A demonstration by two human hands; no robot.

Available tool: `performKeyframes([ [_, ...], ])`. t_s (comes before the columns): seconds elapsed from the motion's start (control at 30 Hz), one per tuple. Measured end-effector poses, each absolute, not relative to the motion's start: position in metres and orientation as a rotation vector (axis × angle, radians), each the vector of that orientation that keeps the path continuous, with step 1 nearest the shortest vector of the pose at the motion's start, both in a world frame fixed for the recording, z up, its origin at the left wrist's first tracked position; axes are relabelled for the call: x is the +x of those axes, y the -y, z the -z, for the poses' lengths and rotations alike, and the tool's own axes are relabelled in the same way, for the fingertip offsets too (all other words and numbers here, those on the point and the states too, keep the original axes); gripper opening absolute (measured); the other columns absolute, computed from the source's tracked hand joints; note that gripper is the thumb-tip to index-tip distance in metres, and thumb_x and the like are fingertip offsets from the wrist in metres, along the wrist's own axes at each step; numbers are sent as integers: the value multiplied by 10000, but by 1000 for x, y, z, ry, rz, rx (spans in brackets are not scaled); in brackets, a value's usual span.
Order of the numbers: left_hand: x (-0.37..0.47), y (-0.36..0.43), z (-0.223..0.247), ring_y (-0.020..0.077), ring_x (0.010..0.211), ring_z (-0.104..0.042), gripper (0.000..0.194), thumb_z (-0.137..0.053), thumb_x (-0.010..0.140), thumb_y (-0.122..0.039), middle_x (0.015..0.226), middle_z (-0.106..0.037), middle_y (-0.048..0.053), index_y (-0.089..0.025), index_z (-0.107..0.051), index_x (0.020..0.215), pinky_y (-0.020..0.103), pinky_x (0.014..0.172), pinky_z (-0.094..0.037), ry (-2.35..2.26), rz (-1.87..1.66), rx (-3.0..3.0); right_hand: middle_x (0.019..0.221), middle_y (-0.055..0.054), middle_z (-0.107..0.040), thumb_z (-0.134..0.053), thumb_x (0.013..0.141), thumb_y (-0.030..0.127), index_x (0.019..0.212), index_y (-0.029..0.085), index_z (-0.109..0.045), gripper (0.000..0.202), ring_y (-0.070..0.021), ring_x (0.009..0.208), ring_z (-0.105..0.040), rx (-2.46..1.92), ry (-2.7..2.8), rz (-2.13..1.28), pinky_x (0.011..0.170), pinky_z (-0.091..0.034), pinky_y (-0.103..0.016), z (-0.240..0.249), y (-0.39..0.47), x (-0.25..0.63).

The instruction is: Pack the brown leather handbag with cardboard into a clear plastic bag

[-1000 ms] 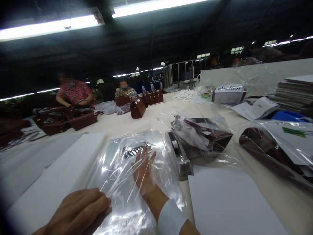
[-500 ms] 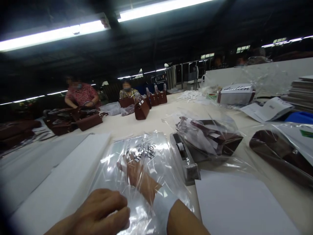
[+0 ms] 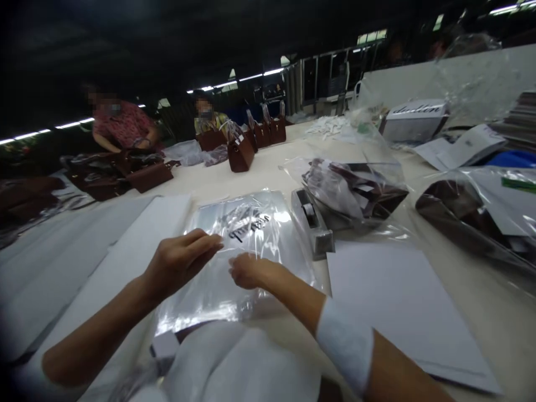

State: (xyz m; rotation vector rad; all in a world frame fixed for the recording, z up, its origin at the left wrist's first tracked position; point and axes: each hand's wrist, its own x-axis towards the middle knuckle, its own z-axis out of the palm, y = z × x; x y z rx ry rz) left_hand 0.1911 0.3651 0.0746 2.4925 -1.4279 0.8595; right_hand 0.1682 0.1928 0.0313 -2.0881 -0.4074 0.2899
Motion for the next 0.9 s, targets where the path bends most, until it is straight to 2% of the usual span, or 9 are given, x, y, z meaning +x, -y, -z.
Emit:
performKeyframes([
  [0.07,195,-364,-74,72,597,-510,141,-490,862,-257,742,-563,2,-170,-581,926,165,529,-377,1401,-871,2533,931,-78,-643,-552,813,222,1023,167,-654,240,-228,876,-582,-2078,568,-458,853,-431,-397,-52,-162,123],
  [0.13,197,-363,-74,77,621,-524,173,-460,877,-278,777,-575,7,-171,-584,931,170,543,-382,1373,-849,2554,1157,-44,-564,-410,895,326,1243,268,-502,365,-216,1039,-528,-2039,527,-301,918,-389,-384,-76,-130,70],
  [0.2,198,-364,-73,75,618,-523,195,-442,884,-295,804,-583,7,-173,-589,923,173,544,-382,1333,-829,2561,1191,-53,-541,-509,809,440,1286,300,-444,501,-263,1050,-523,-1974,239,-69,917,-380,-420,-100,-110,22],
  [0.3,198,-364,-70,72,614,-519,215,-439,884,-319,839,-587,7,-173,-592,922,179,556,-390,1309,-801,2549,1186,-58,-541,-693,635,345,1244,307,-498,640,-305,1015,-540,-1972,122,91,925,-382,-433,-129,-121,-15],
  [0.47,195,-363,-71,88,660,-531,280,-425,888,-359,888,-580,33,-151,-590,977,201,606,-406,1294,-734,2534,1133,-127,-563,-697,617,200,1190,171,-536,595,-342,1043,-508,-2313,560,-185,845,-437,-466,-159,-193,29],
  [0.57,192,-366,-76,106,717,-553,350,-346,914,-377,892,-569,39,-153,-599,1005,212,629,-415,1300,-641,2574,825,-54,-639,-653,696,206,959,142,-613,273,-234,768,-617,-2307,537,-293,640,-501,-309,-164,-208,61],
  [0.63,191,-368,-78,118,730,-561,354,-332,916,-373,886,-565,40,-171,-611,1000,219,629,-418,1277,-607,2617,705,-27,-624,-593,745,210,837,134,-607,120,-157,553,-602,-2092,337,-418,421,-416,-177,-162,-200,65],
  [0.73,190,-374,-79,121,657,-545,333,-360,902,-391,845,-563,35,-203,-621,988,226,578,-399,1212,-642,2662,642,-27,-606,-618,758,332,772,118,-597,215,-64,374,-485,-1676,12,-401,290,-236,-104,-153,-167,50],
  [0.9,192,-385,-88,83,635,-533,298,-381,901,-397,806,-563,3,-242,-615,1000,184,586,-396,1206,-638,2602,569,28,-522,-810,551,332,711,135,-576,345,26,304,-249,-987,-546,8,259,-194,-83,-100,-117,4],
])
